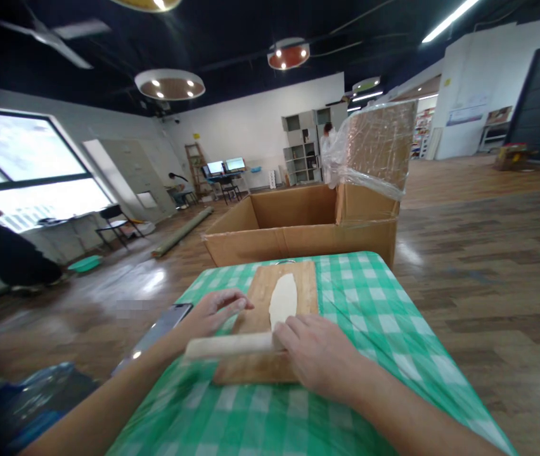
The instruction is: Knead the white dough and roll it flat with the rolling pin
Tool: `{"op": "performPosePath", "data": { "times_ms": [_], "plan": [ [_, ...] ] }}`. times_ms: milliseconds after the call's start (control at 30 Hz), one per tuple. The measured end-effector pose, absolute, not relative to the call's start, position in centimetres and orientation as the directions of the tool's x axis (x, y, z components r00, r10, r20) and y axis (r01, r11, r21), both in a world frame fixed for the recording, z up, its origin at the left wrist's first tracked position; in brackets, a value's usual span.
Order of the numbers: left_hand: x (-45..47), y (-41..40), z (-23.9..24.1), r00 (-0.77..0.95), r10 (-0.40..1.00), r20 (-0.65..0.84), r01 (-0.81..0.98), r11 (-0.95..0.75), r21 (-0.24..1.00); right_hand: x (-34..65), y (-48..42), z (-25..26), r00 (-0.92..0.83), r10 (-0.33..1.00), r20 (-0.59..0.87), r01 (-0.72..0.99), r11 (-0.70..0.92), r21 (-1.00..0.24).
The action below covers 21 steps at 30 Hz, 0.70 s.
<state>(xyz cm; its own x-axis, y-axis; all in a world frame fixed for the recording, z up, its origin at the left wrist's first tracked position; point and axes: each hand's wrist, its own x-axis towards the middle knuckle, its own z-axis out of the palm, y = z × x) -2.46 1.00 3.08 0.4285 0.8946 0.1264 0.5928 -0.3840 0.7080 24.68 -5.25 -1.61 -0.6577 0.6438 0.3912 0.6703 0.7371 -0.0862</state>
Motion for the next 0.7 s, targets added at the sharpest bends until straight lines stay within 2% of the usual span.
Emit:
{"op": "performPosePath", "data": {
  "times_ms": [100, 167, 233, 300, 367, 433, 533, 700],
  "plan": [
    [-2.4, 2.9, 2.6, 0.27, 0.94, 0.207, 0.422, -0.309, 0.852, 25.8, -3.8, -2.0, -0.535, 0.729, 0.427, 0.77, 0.629, -0.109],
    [-1.7, 3.2, 2.7, 0.165, 0.941, 0.295, 0.381, -0.337, 0.861, 26.6, -2.8, -2.0, -0.494, 0.756, 0.43, 0.802, 0.587, -0.109],
    [-0.8, 2.7, 2.9, 0.19, 0.898, 0.396, 0.537, -0.433, 0.724, 26.9, -2.1, -1.7, -0.484, 0.78, 0.396, 0.813, 0.569, -0.126],
    [0.3, 1.8, 2.7, 0.349, 0.834, 0.427, 0.686, -0.538, 0.489, 26.8, -1.5, -1.1, -0.493, 0.799, 0.343, 0.813, 0.564, -0.144],
    [1.3, 1.1, 1.9, 0.459, 0.785, 0.415, 0.739, -0.597, 0.311, 26.2, -0.8, -0.5, -0.505, 0.81, 0.298, 0.819, 0.559, -0.132],
    [2.2, 1.1, 0.7, 0.5, 0.762, 0.411, 0.773, -0.607, 0.183, 25.5, 0.1, -0.2, -0.524, 0.808, 0.27, 0.819, 0.564, -0.1],
    [2.9, 2.5, -1.3, 0.528, 0.748, 0.402, 0.806, -0.59, 0.039, 24.9, 1.9, -0.6, -0.567, 0.781, 0.261, 0.794, 0.602, -0.078],
    [3.1, 6.1, -2.9, 0.516, 0.738, 0.435, 0.84, -0.536, -0.088, 24.9, 4.7, -2.0, -0.584, 0.747, 0.318, 0.791, 0.612, 0.015]
  ]
}}
